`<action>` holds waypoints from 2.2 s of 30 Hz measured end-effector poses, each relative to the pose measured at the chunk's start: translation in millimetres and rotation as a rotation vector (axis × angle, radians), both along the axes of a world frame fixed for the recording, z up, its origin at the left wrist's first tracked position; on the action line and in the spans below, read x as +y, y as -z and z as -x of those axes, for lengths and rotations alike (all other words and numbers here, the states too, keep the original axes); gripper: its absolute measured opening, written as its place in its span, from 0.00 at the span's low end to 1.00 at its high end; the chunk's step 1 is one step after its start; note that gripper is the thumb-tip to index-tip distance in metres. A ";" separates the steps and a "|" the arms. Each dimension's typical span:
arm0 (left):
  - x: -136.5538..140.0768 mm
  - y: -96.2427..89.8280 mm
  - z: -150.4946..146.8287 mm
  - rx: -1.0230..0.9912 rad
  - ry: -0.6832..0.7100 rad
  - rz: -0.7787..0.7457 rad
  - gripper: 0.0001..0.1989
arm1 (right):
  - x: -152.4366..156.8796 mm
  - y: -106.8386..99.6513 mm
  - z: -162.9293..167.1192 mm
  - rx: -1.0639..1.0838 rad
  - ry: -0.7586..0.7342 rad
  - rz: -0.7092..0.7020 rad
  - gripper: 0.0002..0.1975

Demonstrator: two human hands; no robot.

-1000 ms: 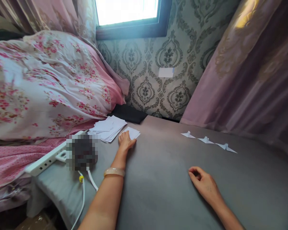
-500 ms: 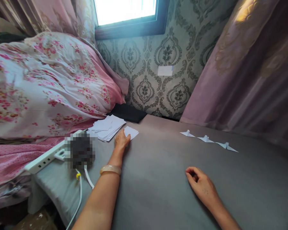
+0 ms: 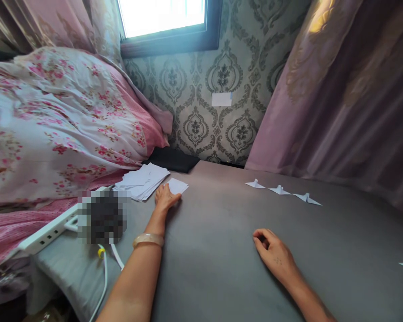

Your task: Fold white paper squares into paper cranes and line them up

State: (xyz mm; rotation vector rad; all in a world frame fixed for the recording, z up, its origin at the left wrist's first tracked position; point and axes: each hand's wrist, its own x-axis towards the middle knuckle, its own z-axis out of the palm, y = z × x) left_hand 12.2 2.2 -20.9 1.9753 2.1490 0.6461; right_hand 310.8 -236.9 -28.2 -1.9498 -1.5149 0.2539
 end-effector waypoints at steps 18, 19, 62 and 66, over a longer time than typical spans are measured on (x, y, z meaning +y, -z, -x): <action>-0.5 -1.6 7.6 0.044 0.068 -0.023 0.28 | -2.2 -4.7 4.3 0.001 0.006 0.028 0.09; -1.4 -2.0 7.4 0.048 0.069 -0.020 0.28 | -2.5 -4.6 4.3 0.002 0.006 0.027 0.09; 1.4 -11.5 19.6 -0.592 -0.289 -0.167 0.10 | -1.4 0.7 1.2 -0.010 -0.008 0.013 0.09; 1.2 -23.9 15.9 -0.898 -0.345 -0.219 0.15 | -1.6 0.8 1.0 -0.012 -0.011 0.010 0.09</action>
